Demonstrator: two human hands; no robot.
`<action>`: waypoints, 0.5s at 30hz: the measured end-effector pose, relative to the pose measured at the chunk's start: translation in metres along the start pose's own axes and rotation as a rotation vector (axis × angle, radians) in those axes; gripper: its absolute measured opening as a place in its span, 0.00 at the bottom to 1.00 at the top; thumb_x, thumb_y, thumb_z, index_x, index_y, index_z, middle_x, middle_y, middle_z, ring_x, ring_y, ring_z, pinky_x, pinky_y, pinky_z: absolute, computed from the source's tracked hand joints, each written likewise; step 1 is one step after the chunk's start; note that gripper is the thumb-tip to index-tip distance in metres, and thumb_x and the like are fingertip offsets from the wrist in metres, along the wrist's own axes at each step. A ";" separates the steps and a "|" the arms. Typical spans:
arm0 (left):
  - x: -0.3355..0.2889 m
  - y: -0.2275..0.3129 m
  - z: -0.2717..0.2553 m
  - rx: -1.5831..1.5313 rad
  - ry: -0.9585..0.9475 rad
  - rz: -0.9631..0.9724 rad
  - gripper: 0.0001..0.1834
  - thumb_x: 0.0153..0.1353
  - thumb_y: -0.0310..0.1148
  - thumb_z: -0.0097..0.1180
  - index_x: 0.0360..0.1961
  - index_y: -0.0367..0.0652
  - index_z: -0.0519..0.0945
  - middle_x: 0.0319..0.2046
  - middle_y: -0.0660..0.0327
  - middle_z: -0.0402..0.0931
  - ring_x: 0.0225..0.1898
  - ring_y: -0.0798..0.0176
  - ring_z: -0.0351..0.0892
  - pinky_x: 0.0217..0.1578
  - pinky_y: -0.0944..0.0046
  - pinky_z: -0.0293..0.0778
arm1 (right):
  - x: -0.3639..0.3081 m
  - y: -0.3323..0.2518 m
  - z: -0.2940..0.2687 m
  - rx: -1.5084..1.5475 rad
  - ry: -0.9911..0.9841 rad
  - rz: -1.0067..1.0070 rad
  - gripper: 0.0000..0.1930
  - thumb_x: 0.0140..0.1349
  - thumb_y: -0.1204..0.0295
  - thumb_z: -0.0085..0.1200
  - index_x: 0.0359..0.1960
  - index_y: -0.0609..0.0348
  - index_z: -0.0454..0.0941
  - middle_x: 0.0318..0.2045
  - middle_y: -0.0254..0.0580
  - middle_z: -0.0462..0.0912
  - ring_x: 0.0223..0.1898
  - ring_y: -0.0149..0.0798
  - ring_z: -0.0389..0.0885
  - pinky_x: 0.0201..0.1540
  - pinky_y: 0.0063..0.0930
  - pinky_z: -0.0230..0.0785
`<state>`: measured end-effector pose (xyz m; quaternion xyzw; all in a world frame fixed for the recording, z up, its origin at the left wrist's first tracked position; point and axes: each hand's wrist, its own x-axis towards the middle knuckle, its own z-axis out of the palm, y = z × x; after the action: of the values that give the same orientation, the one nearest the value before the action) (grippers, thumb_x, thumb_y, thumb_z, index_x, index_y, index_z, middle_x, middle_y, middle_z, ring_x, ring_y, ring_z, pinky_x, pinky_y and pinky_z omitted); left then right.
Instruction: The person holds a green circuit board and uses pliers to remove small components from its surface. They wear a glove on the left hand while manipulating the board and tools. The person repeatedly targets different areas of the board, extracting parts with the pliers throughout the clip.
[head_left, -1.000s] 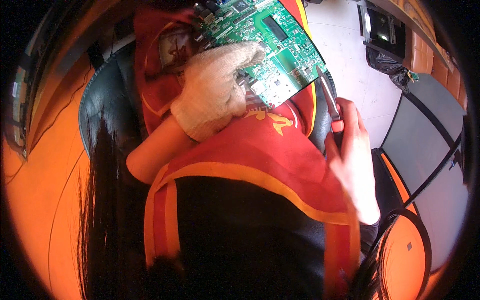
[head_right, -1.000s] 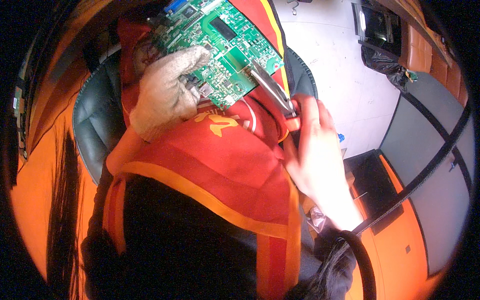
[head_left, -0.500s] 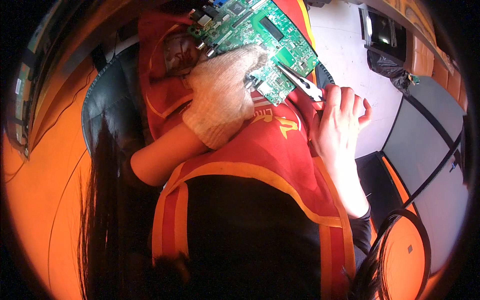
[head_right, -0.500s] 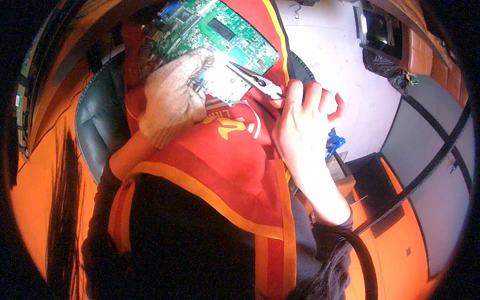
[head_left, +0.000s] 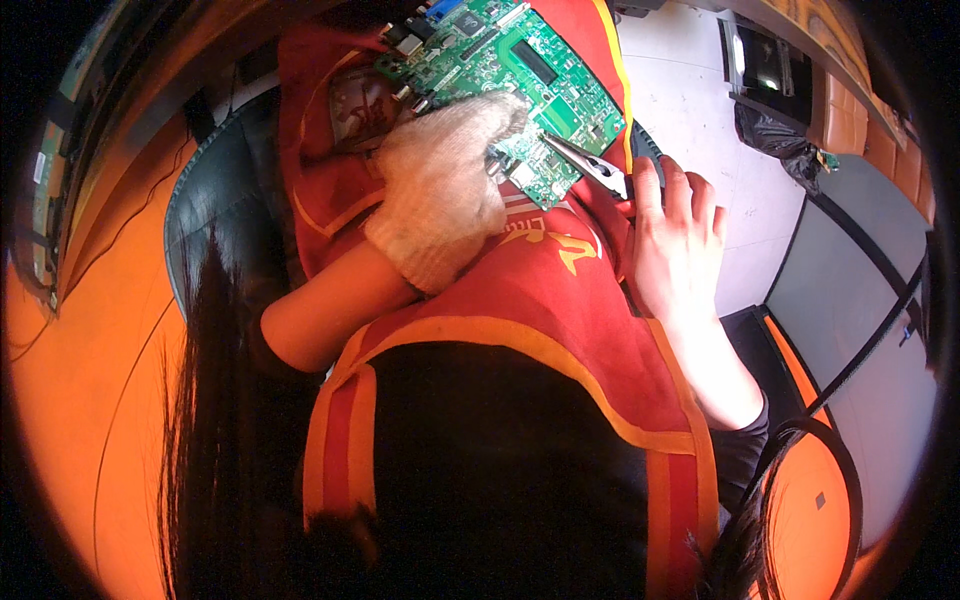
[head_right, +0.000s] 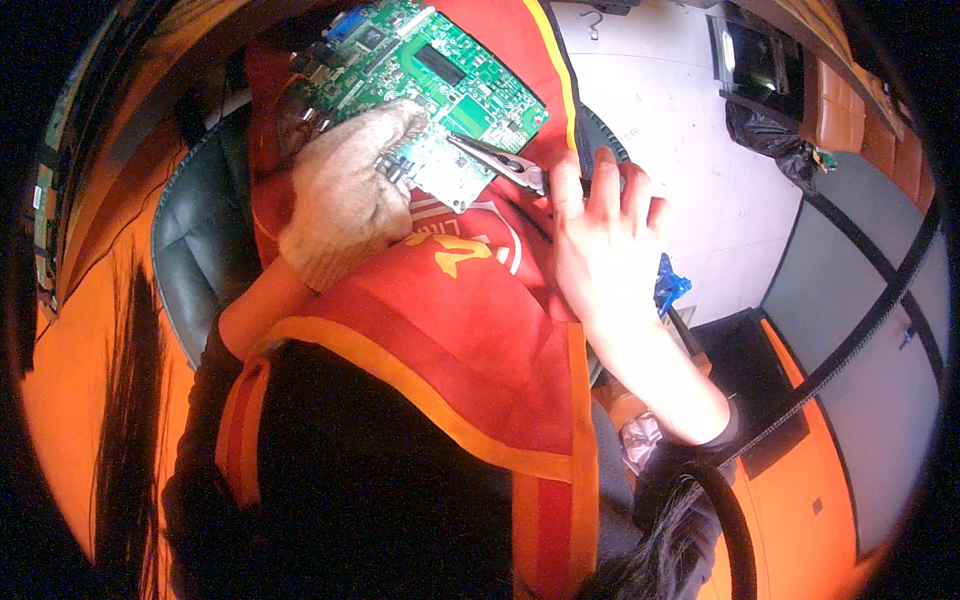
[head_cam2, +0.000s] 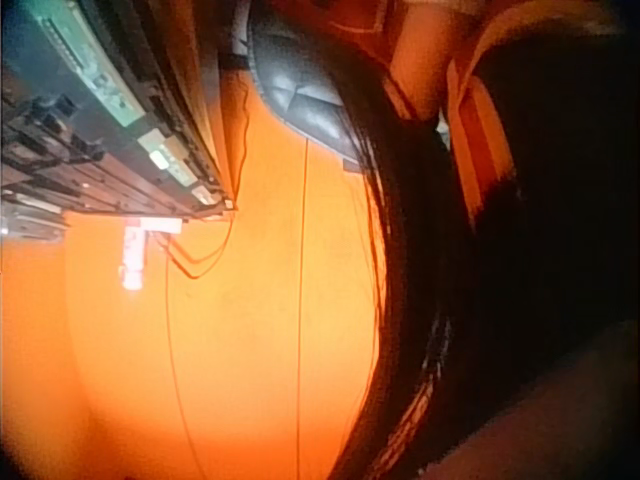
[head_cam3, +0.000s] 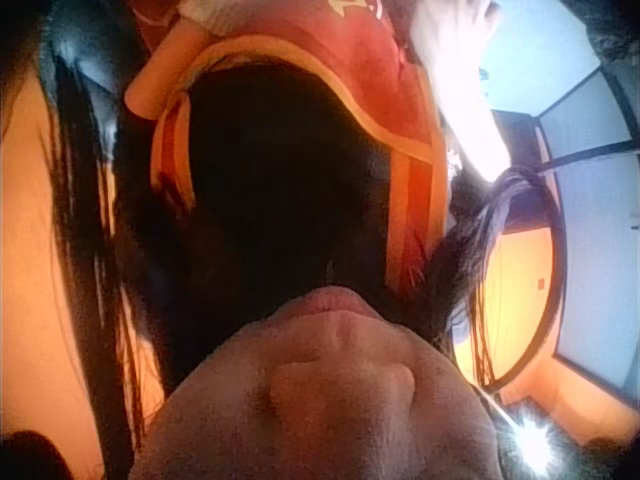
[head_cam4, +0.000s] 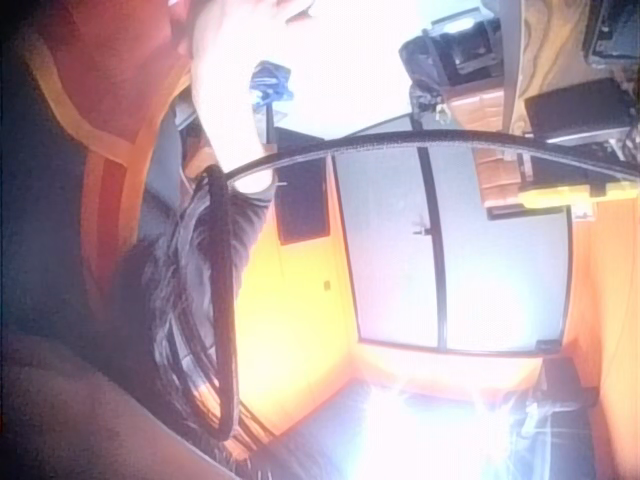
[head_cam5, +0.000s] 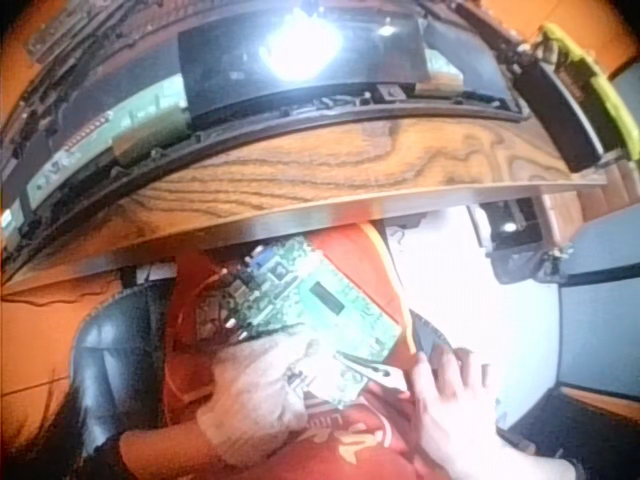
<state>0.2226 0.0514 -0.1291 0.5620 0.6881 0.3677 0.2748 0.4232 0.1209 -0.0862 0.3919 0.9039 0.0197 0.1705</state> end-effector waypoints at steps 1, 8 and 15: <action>0.000 -0.001 0.001 -0.016 0.024 0.017 0.20 0.46 0.19 0.49 0.44 0.32 0.78 0.38 0.46 0.79 0.41 0.52 0.80 0.46 0.64 0.74 | 0.000 0.000 -0.001 -0.009 -0.020 -0.002 0.20 0.57 0.72 0.50 0.53 0.52 0.68 0.46 0.44 0.72 0.50 0.45 0.70 0.46 0.40 0.64; 0.002 -0.005 0.012 -0.067 0.089 -0.006 0.20 0.43 0.18 0.47 0.41 0.39 0.78 0.36 0.49 0.78 0.40 0.46 0.78 0.41 0.57 0.74 | 0.007 0.003 -0.008 -0.143 0.007 -0.044 0.18 0.58 0.68 0.51 0.51 0.54 0.68 0.37 0.44 0.71 0.41 0.44 0.72 0.36 0.39 0.67; 0.003 0.001 0.001 0.027 0.095 0.007 0.21 0.43 0.17 0.47 0.42 0.35 0.78 0.37 0.49 0.79 0.39 0.48 0.80 0.42 0.61 0.74 | 0.018 0.012 -0.005 0.541 -0.257 0.037 0.15 0.50 0.75 0.58 0.36 0.66 0.66 0.31 0.61 0.76 0.37 0.62 0.75 0.37 0.47 0.68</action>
<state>0.2237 0.0549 -0.1290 0.5500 0.7033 0.3855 0.2330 0.4188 0.1423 -0.0846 0.4388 0.8400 -0.2685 0.1724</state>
